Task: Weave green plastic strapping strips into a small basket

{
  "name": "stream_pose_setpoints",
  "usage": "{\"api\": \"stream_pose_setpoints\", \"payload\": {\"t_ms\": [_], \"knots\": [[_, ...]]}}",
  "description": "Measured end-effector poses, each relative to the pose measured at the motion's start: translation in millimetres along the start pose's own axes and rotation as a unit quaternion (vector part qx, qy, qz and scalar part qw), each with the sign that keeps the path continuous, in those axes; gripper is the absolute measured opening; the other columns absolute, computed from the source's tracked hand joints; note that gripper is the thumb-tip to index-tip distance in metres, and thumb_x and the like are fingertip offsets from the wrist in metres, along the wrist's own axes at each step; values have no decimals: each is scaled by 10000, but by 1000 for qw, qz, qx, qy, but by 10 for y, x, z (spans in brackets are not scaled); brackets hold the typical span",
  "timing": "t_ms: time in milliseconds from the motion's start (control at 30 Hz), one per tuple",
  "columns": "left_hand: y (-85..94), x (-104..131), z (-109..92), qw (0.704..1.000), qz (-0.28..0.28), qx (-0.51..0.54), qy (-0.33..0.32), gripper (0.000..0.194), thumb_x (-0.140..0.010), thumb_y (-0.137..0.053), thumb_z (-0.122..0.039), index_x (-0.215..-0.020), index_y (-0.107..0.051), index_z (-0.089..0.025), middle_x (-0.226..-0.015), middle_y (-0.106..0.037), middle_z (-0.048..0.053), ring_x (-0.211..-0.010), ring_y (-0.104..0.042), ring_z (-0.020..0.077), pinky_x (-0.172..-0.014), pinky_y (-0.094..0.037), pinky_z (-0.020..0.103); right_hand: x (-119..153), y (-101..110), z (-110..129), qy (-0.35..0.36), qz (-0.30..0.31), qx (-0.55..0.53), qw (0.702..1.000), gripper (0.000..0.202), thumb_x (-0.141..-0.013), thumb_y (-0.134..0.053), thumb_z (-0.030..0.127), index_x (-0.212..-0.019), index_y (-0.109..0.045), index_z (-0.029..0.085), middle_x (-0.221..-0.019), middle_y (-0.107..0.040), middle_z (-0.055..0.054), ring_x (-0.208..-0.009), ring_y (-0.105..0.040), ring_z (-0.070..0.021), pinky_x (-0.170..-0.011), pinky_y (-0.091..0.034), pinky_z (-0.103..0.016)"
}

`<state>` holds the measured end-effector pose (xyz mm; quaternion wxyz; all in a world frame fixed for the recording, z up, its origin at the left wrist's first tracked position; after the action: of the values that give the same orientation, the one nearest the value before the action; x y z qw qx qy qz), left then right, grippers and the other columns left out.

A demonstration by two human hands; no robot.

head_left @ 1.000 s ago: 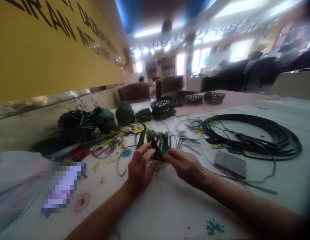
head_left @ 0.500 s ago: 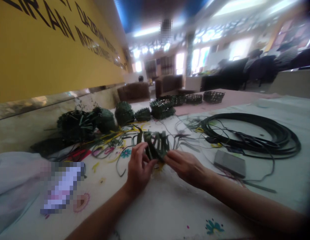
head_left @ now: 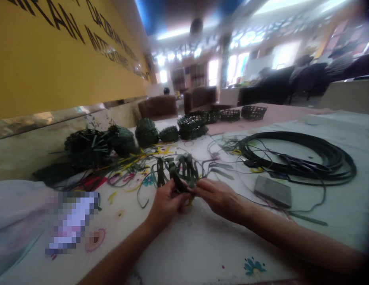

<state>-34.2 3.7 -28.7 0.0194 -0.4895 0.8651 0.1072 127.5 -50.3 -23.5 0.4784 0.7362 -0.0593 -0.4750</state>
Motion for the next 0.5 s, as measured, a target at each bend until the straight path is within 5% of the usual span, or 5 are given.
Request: {"api": "stream_pose_setpoints", "payload": {"t_ms": [200,367,500], "knots": [[38,-5,-25,995,-74,5,-61,230,-716,-741,-231,-912,-667,-135,-891,-726,56,-823,-659,182,-766,-527,269,-50,21,41,-19,2,-19,1000,335,-978,-316,98,-865,-629,134,-791,-539,-51,-648,-427,-152,-553,-297,-290],[51,2,-52,994,-84,15,-71,239,-747,-716,-249,-952,-647,-147,-918,-720,49,-844,-657,181,-788,-525,280,-55,37,53,-40,16,-2,999,307,-978,-343,115,-903,-640,142,-808,-544,-49,-647,-435,-154,-543,-286,-289],[72,-11,-118,998,-39,17,-43,207,-709,-735,-261,-868,-655,-154,-804,-703,28,-714,-646,158,-666,-525,250,-46,26,77,-40,4,8,999,303,-983,-356,129,-898,-646,148,-779,-531,-40,-636,-422,-157,-548,-285,-295]]}}
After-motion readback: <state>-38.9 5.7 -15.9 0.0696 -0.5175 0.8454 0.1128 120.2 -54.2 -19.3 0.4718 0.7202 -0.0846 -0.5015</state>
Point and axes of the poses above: each hand's wrist, its own x-axis away from the middle knuckle, its own y-axis out of the back of the hand, z = x × y, the point moved 3 cm from there along -x, towards the middle knuckle
